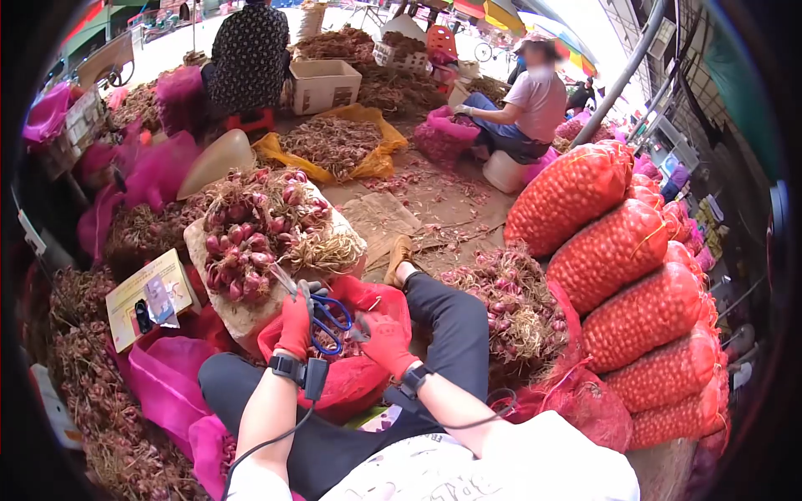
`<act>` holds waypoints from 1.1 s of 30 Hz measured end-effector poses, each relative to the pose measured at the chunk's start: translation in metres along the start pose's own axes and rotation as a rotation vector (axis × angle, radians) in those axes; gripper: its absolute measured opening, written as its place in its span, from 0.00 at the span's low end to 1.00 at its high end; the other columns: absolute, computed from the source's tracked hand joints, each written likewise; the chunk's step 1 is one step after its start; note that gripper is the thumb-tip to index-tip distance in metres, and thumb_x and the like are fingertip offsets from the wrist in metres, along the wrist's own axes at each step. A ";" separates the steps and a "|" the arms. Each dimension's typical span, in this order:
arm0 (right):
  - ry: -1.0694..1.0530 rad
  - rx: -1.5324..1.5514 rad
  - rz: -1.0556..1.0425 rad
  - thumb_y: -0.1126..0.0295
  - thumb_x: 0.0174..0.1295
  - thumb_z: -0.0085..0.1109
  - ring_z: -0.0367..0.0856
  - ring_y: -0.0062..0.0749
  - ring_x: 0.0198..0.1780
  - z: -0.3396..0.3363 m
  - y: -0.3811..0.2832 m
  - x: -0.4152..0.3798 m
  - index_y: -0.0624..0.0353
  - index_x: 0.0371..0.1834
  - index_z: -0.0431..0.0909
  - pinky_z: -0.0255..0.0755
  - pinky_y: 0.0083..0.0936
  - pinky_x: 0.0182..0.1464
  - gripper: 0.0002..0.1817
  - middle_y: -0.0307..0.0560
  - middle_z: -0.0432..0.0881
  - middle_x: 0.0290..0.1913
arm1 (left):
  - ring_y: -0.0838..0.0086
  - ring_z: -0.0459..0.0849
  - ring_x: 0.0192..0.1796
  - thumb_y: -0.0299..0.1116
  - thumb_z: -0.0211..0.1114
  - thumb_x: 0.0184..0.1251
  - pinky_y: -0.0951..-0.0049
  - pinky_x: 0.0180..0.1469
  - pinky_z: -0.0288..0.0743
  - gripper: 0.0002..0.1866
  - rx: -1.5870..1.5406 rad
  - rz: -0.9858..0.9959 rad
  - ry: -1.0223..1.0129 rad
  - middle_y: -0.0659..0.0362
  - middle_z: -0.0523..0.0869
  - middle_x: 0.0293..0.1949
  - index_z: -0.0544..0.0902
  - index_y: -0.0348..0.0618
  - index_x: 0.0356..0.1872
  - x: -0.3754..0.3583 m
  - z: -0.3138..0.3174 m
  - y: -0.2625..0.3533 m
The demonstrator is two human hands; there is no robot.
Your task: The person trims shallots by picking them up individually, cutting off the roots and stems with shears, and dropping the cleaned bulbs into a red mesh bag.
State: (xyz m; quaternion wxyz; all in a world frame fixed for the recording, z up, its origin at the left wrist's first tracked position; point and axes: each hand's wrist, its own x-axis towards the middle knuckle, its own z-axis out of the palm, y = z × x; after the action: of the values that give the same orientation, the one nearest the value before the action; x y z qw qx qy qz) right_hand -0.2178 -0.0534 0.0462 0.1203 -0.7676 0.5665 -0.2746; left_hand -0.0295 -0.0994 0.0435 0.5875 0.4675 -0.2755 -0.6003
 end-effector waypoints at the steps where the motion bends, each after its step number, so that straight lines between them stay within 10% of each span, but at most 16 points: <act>1: -0.112 -0.174 -0.034 0.52 0.57 0.61 0.71 0.44 0.59 0.000 0.003 -0.003 0.53 0.55 0.74 0.66 0.42 0.57 0.26 0.49 0.76 0.53 | 0.73 0.83 0.34 0.51 0.47 0.74 0.74 0.37 0.76 0.27 0.046 -0.017 0.011 0.52 0.86 0.37 0.79 0.32 0.46 -0.002 -0.008 -0.006; 6: 0.130 -0.294 -0.217 0.56 0.56 0.59 0.70 0.44 0.60 -0.031 -0.054 -0.001 0.51 0.53 0.76 0.65 0.43 0.57 0.22 0.46 0.76 0.55 | 0.71 0.83 0.36 0.49 0.48 0.74 0.72 0.39 0.77 0.25 0.099 0.058 0.039 0.51 0.85 0.38 0.78 0.32 0.47 -0.001 -0.023 -0.039; 7: -0.138 0.187 -0.090 0.60 0.57 0.59 0.74 0.45 0.55 -0.019 -0.034 0.004 0.53 0.53 0.76 0.68 0.39 0.55 0.21 0.47 0.77 0.53 | 0.72 0.83 0.36 0.48 0.48 0.74 0.72 0.40 0.77 0.25 0.076 0.053 0.041 0.51 0.85 0.38 0.78 0.32 0.47 -0.003 -0.021 -0.037; 10: 0.052 -0.043 -0.248 0.61 0.57 0.59 0.76 0.44 0.50 -0.013 -0.035 0.014 0.52 0.52 0.76 0.72 0.39 0.49 0.19 0.45 0.77 0.50 | 0.72 0.83 0.38 0.48 0.48 0.74 0.72 0.41 0.76 0.25 0.063 0.063 0.069 0.51 0.85 0.38 0.79 0.32 0.46 0.001 -0.028 -0.038; 18: -0.285 -0.003 -0.207 0.59 0.54 0.61 0.76 0.50 0.50 0.034 -0.047 0.002 0.59 0.49 0.72 0.70 0.40 0.51 0.22 0.54 0.77 0.47 | 0.69 0.83 0.39 0.50 0.49 0.73 0.70 0.43 0.78 0.27 -0.173 -0.076 0.057 0.50 0.84 0.42 0.76 0.30 0.49 -0.016 -0.039 -0.040; 23: -0.641 1.175 0.258 0.63 0.50 0.65 0.76 0.49 0.51 0.053 -0.040 0.004 0.61 0.57 0.69 0.66 0.37 0.59 0.31 0.55 0.77 0.48 | 0.66 0.80 0.49 0.55 0.48 0.72 0.65 0.53 0.75 0.31 -0.086 -0.077 0.105 0.51 0.81 0.48 0.74 0.30 0.53 -0.027 -0.049 -0.041; 27: -0.161 0.042 -0.284 0.63 0.48 0.65 0.75 0.49 0.52 0.049 -0.045 -0.006 0.62 0.54 0.70 0.67 0.38 0.58 0.29 0.55 0.77 0.48 | 0.65 0.80 0.48 0.51 0.48 0.73 0.65 0.54 0.74 0.27 -0.342 -0.144 0.043 0.51 0.81 0.48 0.73 0.32 0.54 -0.022 -0.053 -0.055; 28: -0.256 -0.005 -0.251 0.63 0.48 0.65 0.75 0.49 0.52 0.051 -0.045 -0.006 0.62 0.52 0.70 0.67 0.39 0.57 0.28 0.55 0.77 0.47 | 0.66 0.80 0.47 0.49 0.48 0.73 0.67 0.53 0.74 0.26 -0.747 -0.186 -0.420 0.52 0.80 0.47 0.72 0.33 0.54 -0.001 -0.070 -0.076; 31: -0.570 -0.011 -0.090 0.66 0.48 0.62 0.75 0.51 0.49 0.064 -0.038 -0.003 0.62 0.47 0.70 0.68 0.41 0.52 0.22 0.55 0.76 0.44 | 0.69 0.80 0.47 0.48 0.51 0.72 0.70 0.52 0.73 0.26 -0.252 -0.224 -0.014 0.52 0.80 0.48 0.73 0.31 0.54 -0.026 -0.045 -0.065; 33: -0.389 0.102 -0.092 0.67 0.47 0.62 0.75 0.51 0.49 0.076 -0.030 -0.015 0.62 0.46 0.70 0.69 0.41 0.52 0.22 0.57 0.76 0.43 | 0.68 0.80 0.51 0.48 0.54 0.71 0.70 0.54 0.73 0.27 -0.094 -0.213 0.028 0.50 0.81 0.51 0.72 0.31 0.57 -0.030 -0.040 -0.072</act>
State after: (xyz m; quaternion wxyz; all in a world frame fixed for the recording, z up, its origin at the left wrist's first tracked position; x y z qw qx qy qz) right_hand -0.1547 -0.0387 -0.0052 0.2533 -0.8241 0.4824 -0.1548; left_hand -0.0302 -0.0502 -0.0290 0.5455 0.4743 -0.1874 -0.6651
